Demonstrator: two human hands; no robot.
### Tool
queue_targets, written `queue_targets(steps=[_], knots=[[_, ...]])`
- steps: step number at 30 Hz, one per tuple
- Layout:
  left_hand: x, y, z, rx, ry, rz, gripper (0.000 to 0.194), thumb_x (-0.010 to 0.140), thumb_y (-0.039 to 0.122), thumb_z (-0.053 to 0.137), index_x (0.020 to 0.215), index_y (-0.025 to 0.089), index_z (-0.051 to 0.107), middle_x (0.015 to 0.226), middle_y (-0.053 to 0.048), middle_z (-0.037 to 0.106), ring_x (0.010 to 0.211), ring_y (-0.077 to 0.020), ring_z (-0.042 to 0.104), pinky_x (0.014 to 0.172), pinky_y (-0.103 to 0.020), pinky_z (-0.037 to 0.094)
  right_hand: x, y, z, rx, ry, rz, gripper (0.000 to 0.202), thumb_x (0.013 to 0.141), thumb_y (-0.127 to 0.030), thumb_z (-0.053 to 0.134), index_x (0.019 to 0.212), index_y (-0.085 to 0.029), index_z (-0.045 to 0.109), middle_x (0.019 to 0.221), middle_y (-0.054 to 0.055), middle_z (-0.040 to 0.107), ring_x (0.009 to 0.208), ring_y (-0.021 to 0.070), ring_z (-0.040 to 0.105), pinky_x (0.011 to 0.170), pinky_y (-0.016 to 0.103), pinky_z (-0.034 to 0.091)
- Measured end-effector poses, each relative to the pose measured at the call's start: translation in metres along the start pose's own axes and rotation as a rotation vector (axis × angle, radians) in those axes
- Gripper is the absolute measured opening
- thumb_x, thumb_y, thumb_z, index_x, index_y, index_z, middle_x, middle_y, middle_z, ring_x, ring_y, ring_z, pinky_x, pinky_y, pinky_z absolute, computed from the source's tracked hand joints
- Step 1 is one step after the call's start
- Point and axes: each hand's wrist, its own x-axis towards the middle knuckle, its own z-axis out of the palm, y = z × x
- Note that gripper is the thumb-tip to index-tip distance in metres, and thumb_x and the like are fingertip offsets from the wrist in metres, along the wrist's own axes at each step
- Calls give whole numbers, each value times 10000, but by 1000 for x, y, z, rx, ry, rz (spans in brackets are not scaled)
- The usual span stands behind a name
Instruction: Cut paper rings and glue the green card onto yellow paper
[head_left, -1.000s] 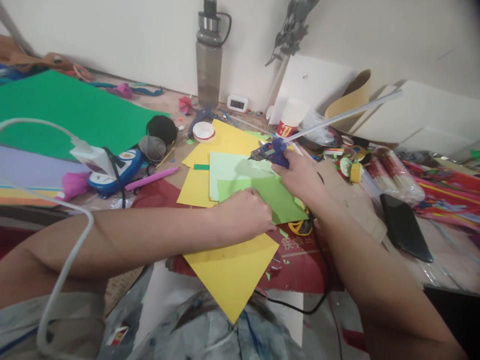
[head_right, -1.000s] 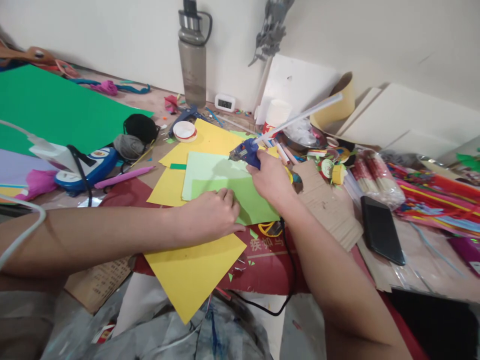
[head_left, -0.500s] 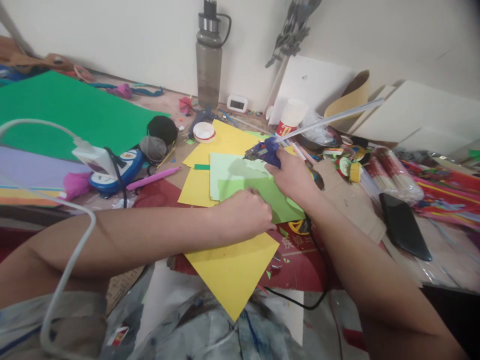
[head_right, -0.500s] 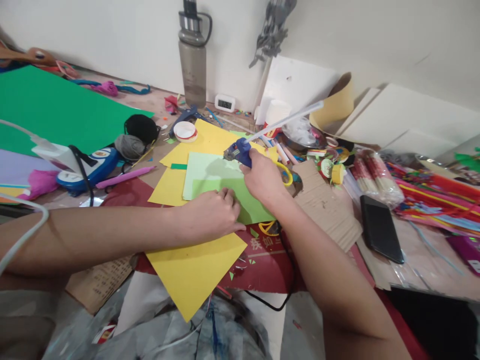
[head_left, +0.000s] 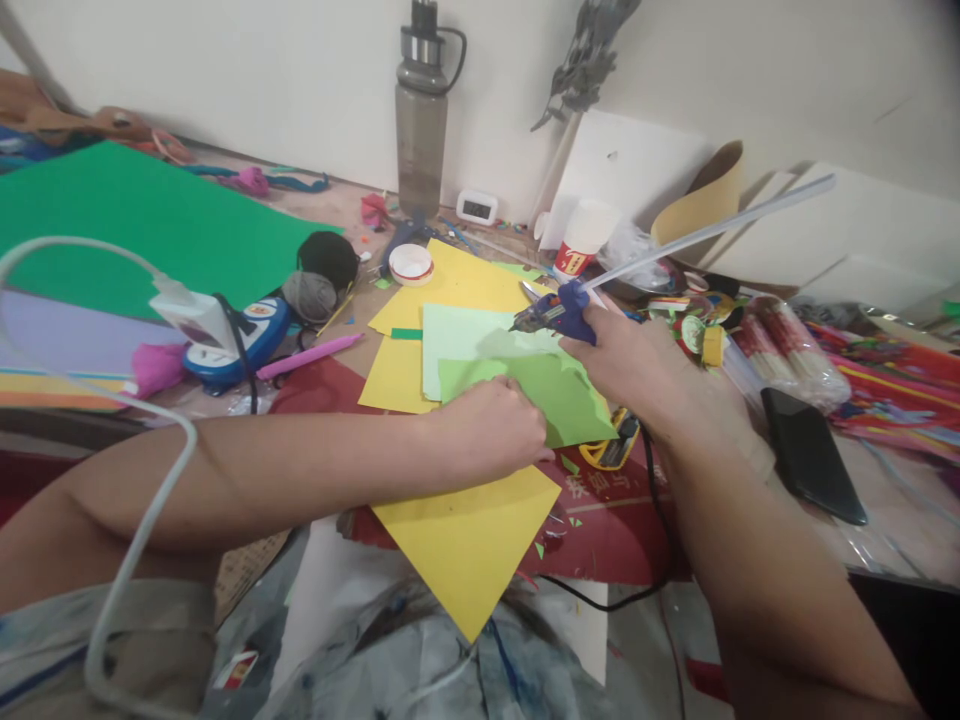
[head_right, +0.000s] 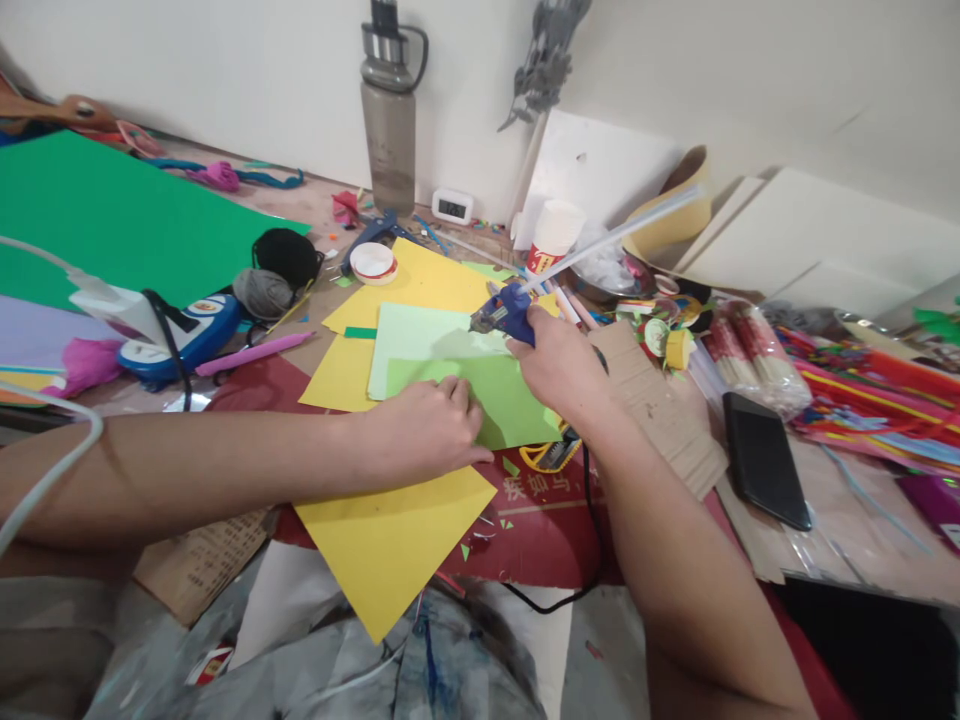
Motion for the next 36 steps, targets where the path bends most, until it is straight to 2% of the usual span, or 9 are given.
queue_targets(steps=[5,10,15,21,25,31,36], knots=[[-1,0,0,-28,-8,0,454,1008,480,576,921,85,780,833,-185,751,784,-262,723,550,-312,345,0,11,-5,58,-13,-60,221,932,-323,574,1058,-180,688,1039,139,753,938,303,682,766,340,460],[-2,2,2,-9,19,1,441,1014,457,575,932,76,782,854,-198,755,792,-268,724,564,-318,382,-6,4,-9,12,-53,-85,166,915,-325,609,964,-191,693,922,119,745,841,278,669,728,323,446],[-2,2,2,-3,13,-13,468,1002,485,587,930,63,776,838,-204,749,771,-261,709,562,-311,378,-8,-1,-9,-24,-3,-91,182,927,-315,573,985,-190,691,938,129,743,850,288,668,726,333,448],[-2,1,5,2,24,10,412,1014,416,576,931,68,780,850,-208,750,751,-263,699,546,-327,374,-14,-13,-13,-46,-59,-84,172,925,-327,616,1004,-200,700,904,119,755,854,284,682,714,315,450],[-1,1,2,-2,-2,9,427,1011,448,582,917,84,785,833,-190,752,760,-259,705,563,-330,379,-12,-6,-10,-59,-12,-83,211,940,-322,579,1049,-185,697,984,144,761,928,302,686,740,324,459],[-2,1,4,-4,22,11,401,1004,426,603,907,79,778,818,-183,746,750,-249,698,558,-318,370,-14,-2,-15,-50,-69,-103,216,944,-347,565,1014,-188,693,949,133,754,864,286,692,711,321,450],[-2,2,2,-32,21,-9,436,998,471,603,885,89,778,819,-184,750,755,-239,706,583,-307,392,-9,5,-12,-52,-28,-58,259,956,-364,545,1068,-183,692,1025,159,759,930,322,697,745,353,469]])
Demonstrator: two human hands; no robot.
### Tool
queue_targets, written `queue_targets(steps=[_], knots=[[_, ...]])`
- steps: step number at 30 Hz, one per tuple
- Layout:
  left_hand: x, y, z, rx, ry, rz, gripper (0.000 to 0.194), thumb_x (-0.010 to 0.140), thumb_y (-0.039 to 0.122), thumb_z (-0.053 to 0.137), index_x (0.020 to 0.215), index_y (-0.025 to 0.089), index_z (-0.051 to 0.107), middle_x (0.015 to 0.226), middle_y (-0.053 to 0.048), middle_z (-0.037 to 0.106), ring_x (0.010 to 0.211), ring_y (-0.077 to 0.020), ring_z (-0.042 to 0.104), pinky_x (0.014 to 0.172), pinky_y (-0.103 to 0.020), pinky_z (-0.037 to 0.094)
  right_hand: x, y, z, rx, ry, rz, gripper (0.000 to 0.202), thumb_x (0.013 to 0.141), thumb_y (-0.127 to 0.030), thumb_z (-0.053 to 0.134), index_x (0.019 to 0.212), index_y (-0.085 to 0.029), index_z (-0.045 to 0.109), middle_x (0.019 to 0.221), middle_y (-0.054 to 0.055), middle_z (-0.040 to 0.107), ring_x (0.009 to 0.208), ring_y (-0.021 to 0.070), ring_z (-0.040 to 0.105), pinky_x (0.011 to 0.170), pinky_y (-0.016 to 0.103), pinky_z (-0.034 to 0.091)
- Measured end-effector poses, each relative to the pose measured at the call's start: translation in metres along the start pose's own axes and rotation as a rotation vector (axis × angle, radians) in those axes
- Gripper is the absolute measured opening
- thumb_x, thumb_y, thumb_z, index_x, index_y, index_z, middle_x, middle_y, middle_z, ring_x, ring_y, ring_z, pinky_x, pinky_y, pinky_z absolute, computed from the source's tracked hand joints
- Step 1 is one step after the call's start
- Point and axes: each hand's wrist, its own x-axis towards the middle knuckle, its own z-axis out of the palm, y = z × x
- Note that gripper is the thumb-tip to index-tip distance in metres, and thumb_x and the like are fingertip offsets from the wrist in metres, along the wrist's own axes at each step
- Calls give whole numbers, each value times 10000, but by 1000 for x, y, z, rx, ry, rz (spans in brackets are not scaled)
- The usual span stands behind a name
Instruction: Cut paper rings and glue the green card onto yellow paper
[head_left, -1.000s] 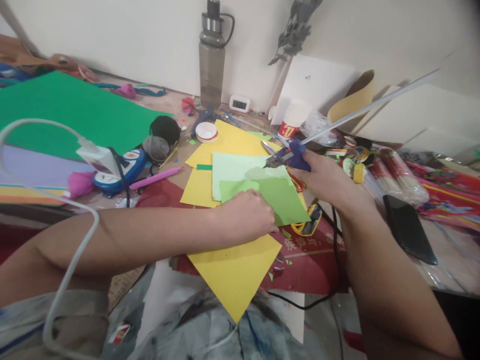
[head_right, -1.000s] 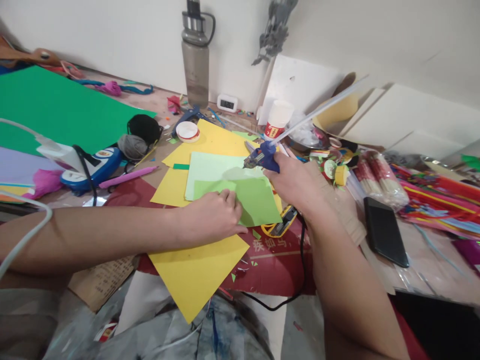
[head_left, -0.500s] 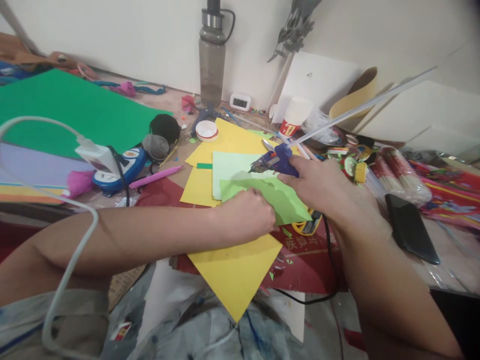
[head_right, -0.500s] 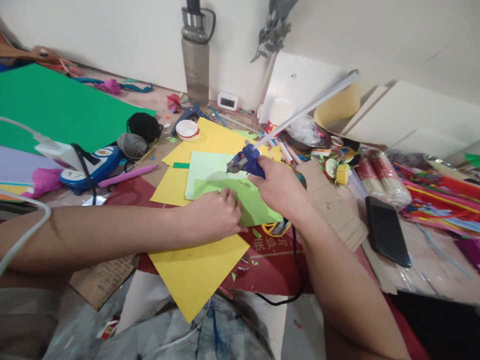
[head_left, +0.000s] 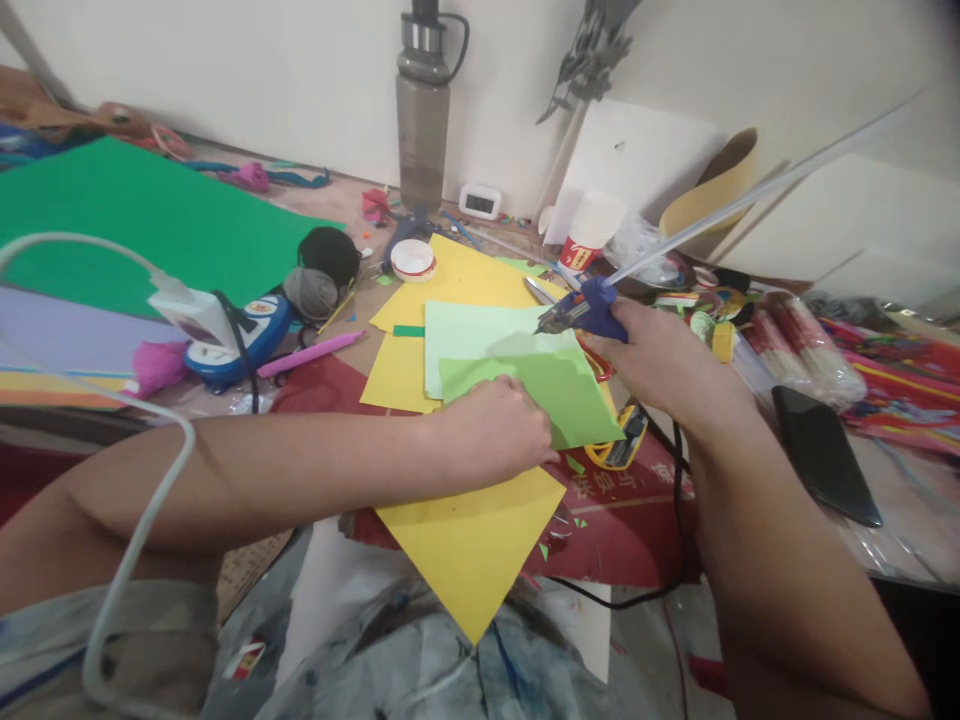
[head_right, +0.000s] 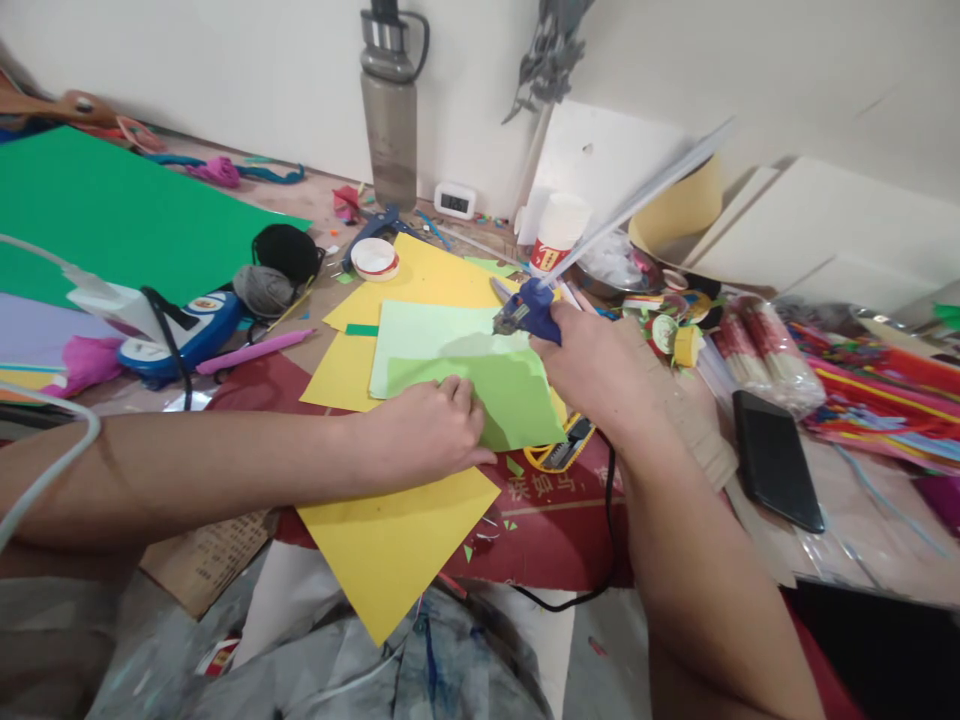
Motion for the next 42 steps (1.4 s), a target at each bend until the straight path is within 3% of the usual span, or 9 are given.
queue_targets(steps=[5,12,18,27,42], knots=[[0,0,-1,37,-5,24,459,1005,486,582,897,87,782,822,-182,750,729,-242,708,580,-325,389,10,8,10,23,76,10,306,964,-330,536,1170,-161,687,1133,182,752,1026,337,694,814,371,486],[0,0,-1,31,-41,10,470,1013,489,562,933,80,779,847,-195,752,775,-261,719,562,-321,362,7,6,8,76,30,1,297,948,-316,570,1176,-176,698,1108,143,762,994,298,695,813,343,494],[0,0,1,57,18,23,434,1011,462,582,897,91,777,833,-183,748,732,-229,697,585,-322,372,13,4,16,42,80,31,343,951,-312,542,1213,-153,697,1152,184,752,1060,333,685,844,373,492],[-3,1,-4,-11,-22,54,378,1004,421,601,877,111,777,810,-169,742,734,-227,691,571,-304,381,6,19,-3,-34,1,6,316,934,-402,560,1126,-200,711,1051,149,766,962,324,699,793,374,482],[-4,-5,-9,-76,-68,106,309,968,381,660,843,127,782,813,-150,774,682,-224,699,542,-316,377,2,12,-8,28,-48,-14,233,915,-394,605,1022,-212,703,945,97,759,885,280,679,764,330,456]])
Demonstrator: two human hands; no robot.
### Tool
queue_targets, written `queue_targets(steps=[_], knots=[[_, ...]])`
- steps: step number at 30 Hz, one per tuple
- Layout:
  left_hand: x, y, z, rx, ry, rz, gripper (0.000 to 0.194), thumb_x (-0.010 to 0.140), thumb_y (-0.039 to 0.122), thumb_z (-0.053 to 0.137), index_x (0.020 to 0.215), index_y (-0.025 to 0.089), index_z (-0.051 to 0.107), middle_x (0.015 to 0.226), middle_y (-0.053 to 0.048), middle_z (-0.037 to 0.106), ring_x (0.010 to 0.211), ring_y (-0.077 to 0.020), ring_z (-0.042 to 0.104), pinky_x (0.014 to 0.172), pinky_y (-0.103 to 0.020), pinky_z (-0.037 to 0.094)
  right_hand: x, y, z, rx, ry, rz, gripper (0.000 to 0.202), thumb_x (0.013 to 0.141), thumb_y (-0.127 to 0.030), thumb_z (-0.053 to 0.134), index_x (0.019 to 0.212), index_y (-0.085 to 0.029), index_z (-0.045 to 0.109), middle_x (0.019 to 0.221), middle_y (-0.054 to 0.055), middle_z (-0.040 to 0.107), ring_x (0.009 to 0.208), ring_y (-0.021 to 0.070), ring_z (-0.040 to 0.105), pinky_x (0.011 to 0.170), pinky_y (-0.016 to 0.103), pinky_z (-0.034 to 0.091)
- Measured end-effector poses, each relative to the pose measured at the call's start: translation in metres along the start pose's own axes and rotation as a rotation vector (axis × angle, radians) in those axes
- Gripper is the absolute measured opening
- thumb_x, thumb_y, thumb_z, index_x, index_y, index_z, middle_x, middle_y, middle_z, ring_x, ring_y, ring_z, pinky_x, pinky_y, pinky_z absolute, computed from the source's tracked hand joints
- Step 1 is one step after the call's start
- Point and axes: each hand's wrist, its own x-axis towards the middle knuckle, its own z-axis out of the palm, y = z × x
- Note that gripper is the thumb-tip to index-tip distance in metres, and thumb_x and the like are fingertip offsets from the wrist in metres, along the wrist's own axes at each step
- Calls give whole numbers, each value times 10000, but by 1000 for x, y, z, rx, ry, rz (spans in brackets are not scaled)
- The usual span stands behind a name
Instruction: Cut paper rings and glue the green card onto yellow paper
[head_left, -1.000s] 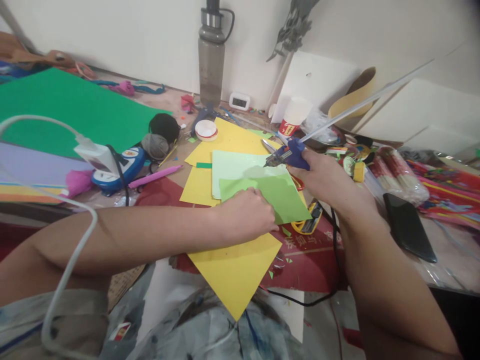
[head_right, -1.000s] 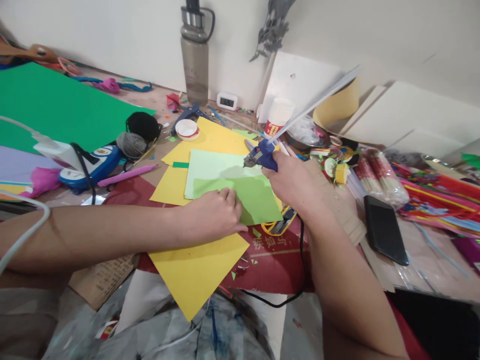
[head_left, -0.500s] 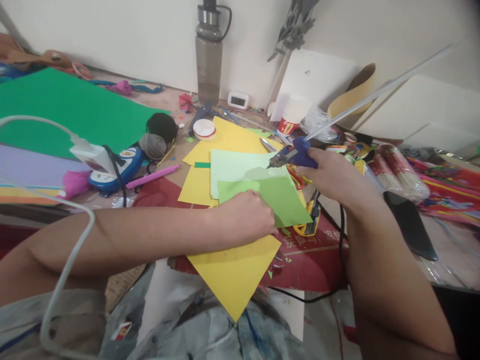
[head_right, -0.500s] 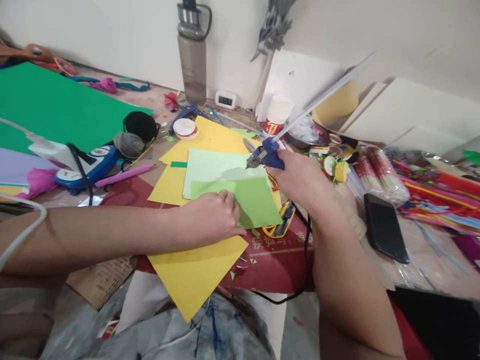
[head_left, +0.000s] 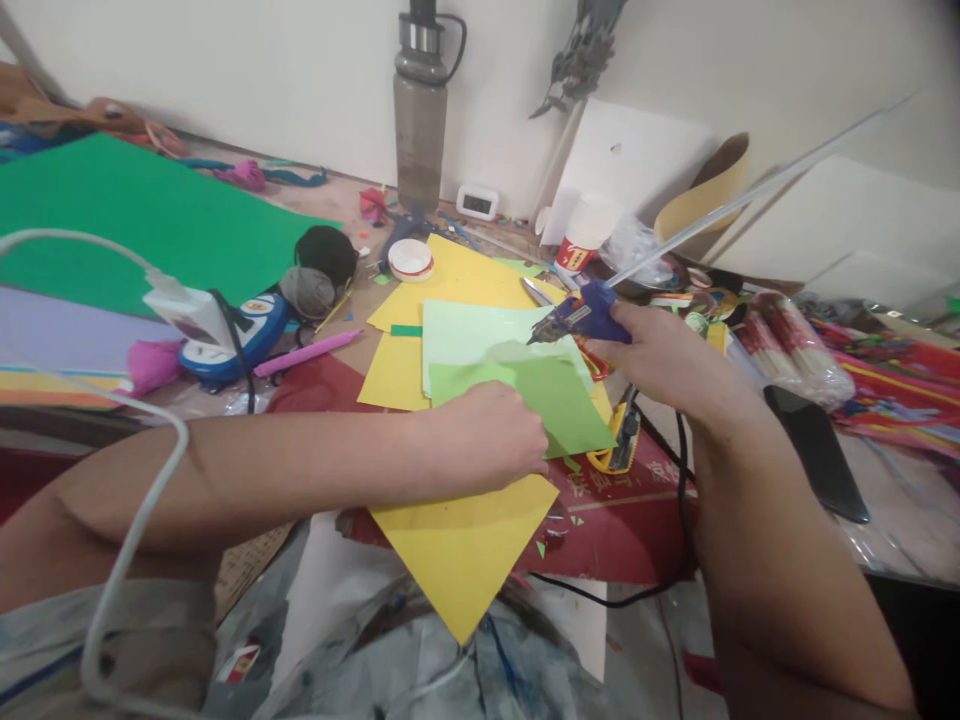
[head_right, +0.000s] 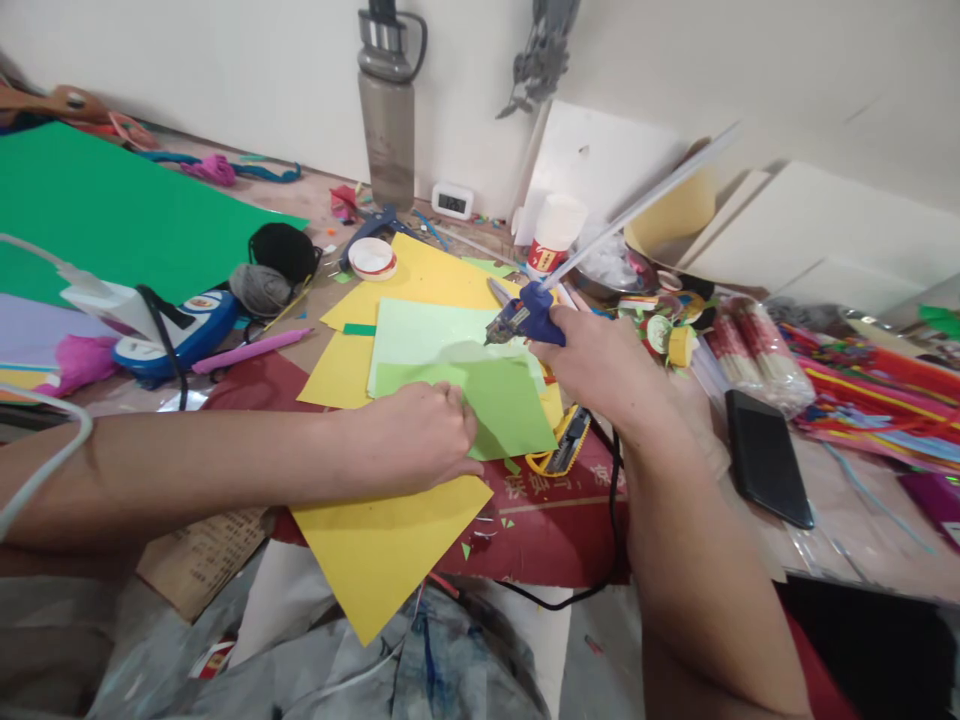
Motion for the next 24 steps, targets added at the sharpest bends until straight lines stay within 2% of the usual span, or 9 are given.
queue_targets(steps=[3,6,9,13,18,24], knots=[[0,0,3,1,29,8,314,970,382,656,839,126,783,810,-152,773,696,-233,703,557,-324,396,-2,-6,2,13,-27,-33,223,932,-390,569,981,-211,692,924,91,749,826,264,664,714,322,445],[-1,0,3,-4,56,-3,305,953,383,684,826,124,780,798,-151,772,674,-228,699,550,-318,395,-1,-7,3,10,-5,-13,238,944,-382,545,1009,-207,692,945,99,749,846,268,668,729,326,451],[-1,0,1,-15,46,-6,293,941,370,703,792,129,775,783,-145,772,668,-221,704,545,-308,390,1,-2,2,-25,12,21,260,934,-400,572,1048,-202,697,971,109,755,891,282,677,773,337,459],[0,0,-1,-28,17,-17,309,958,387,678,827,128,783,819,-153,783,683,-222,708,555,-309,403,1,-1,1,3,-30,-9,259,920,-399,599,1050,-202,704,968,104,763,881,274,679,762,326,461],[-1,-1,-1,-32,24,-15,300,938,384,705,794,131,774,774,-136,771,669,-224,704,550,-312,395,3,0,6,1,52,34,283,938,-393,564,1087,-193,699,1019,134,769,923,290,686,783,342,465],[-2,0,0,-32,50,-17,307,930,390,716,774,130,765,761,-140,765,673,-227,711,540,-306,383,8,-3,13,33,58,14,299,945,-355,538,1137,-190,697,1123,154,759,1013,317,695,829,367,491]])
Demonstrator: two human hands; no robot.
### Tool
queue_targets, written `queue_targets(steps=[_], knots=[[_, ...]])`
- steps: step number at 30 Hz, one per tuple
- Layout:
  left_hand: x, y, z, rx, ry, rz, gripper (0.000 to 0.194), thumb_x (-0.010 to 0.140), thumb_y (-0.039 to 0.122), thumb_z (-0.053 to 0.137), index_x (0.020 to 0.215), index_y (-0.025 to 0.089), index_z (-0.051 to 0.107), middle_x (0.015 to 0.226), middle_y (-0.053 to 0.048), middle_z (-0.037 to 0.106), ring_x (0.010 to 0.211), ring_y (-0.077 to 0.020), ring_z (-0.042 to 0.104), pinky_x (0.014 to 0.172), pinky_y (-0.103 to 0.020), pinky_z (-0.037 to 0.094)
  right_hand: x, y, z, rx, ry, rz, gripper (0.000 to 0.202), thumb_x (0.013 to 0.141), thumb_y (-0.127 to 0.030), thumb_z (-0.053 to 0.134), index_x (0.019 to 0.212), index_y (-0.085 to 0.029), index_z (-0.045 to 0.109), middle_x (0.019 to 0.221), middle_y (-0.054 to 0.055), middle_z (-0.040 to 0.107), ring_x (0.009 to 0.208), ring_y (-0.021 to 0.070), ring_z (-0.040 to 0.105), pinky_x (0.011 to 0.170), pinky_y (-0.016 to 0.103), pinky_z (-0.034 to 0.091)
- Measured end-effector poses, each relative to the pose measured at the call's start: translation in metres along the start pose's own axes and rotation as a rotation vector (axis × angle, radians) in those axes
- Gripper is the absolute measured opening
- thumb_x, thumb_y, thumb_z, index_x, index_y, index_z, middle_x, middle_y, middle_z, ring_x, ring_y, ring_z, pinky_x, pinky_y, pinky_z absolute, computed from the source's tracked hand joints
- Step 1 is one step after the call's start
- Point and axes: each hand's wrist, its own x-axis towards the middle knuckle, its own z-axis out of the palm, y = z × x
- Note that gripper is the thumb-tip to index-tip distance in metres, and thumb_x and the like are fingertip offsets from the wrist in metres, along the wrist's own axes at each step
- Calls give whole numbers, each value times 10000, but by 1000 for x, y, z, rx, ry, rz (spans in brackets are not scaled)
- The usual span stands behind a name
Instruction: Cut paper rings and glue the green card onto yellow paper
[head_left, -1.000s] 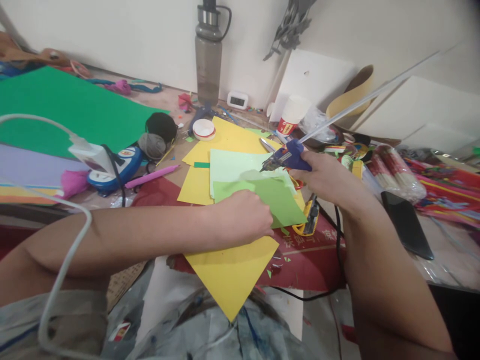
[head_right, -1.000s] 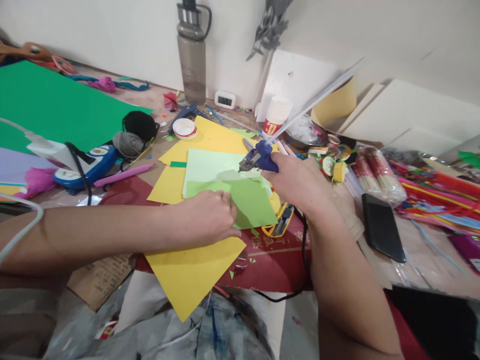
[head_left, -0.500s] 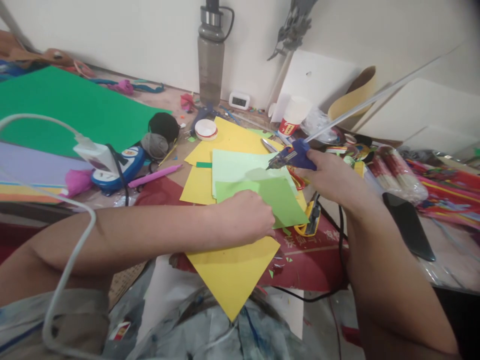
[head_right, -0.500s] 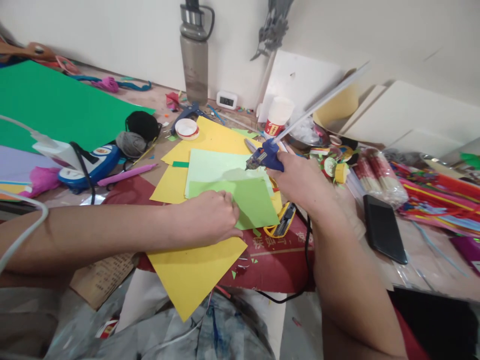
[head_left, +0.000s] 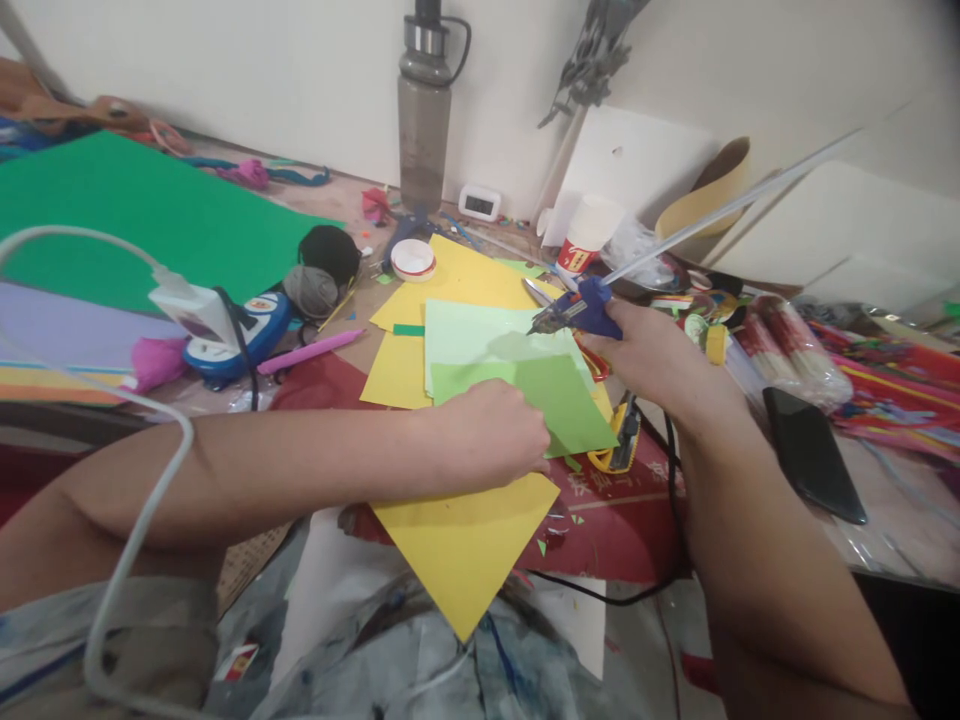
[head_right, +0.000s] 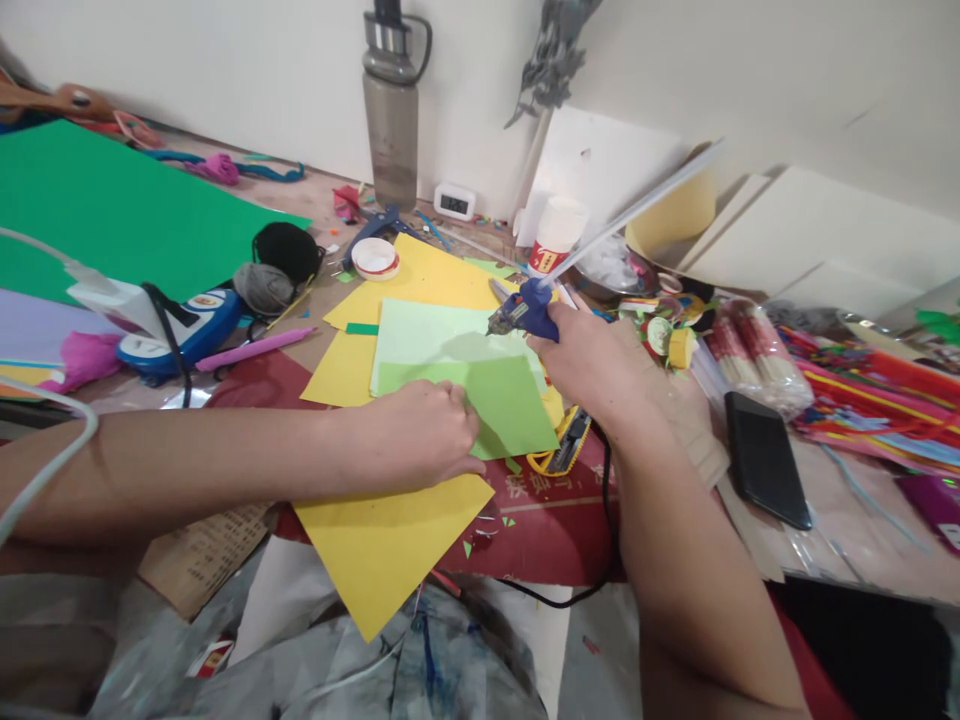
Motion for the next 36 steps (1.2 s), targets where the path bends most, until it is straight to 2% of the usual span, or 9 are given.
queue_targets(steps=[3,7,10,13,16,22,27,32,36], knots=[[2,0,-5,-18,-48,-30,368,947,450,684,813,120,773,789,-148,770,715,-241,726,560,-307,396,3,-2,6,10,60,13,337,951,-331,522,1183,-159,695,1211,194,734,1092,339,680,872,383,501],[6,-2,-14,-83,-84,-214,610,967,659,537,926,98,774,829,-159,764,768,-264,731,610,-316,432,5,1,10,66,61,-17,342,932,-298,543,1192,-139,698,1203,191,737,1104,334,675,900,388,507],[10,-5,-8,-71,-48,-296,692,973,694,476,1072,68,752,986,-196,752,952,-310,724,725,-348,485,5,3,9,92,60,-14,318,919,-298,560,1160,-156,712,1161,169,750,1059,328,683,880,392,515],[12,-8,8,-43,-31,-207,689,980,663,495,1225,56,707,1203,-238,699,1134,-346,667,888,-401,492,3,0,7,101,68,19,304,924,-316,571,1148,-176,723,1142,171,756,1074,348,677,879,411,520],[11,-9,17,-34,-35,-171,658,1013,616,459,1252,46,684,1223,-252,682,1154,-355,655,914,-422,484,2,-6,5,119,80,50,305,934,-320,573,1164,-184,720,1170,180,749,1110,357,668,893,411,521],[14,-17,15,-69,-17,-188,710,977,668,492,1264,40,657,1181,-229,701,1094,-344,665,910,-425,475,7,-4,9,233,158,73,307,913,-302,588,1159,-156,699,1125,183,754,1042,345,686,883,419,526],[24,-21,26,-98,16,-225,864,948,763,439,1323,11,642,1472,-272,563,1300,-371,560,1080,-438,394,11,4,14,296,215,61,276,865,-299,617,1080,-149,701,1051,175,760,959,337,692,864,434,529],[25,-19,30,-72,-38,-170,877,983,741,372,1373,-4,620,1488,-280,570,1295,-366,588,1102,-452,386,1,8,14,350,217,53,293,850,-324,611,1082,-167,700,1044,166,764,948,341,693,874,466,533],[13,-24,24,-86,-53,-148,866,982,724,409,1412,-4,593,1508,-268,562,1313,-358,593,1119,-440,392,-12,7,8,441,193,26,330,850,-304,599,1135,-166,694,1137,160,756,1021,325,691,935,468,527]])
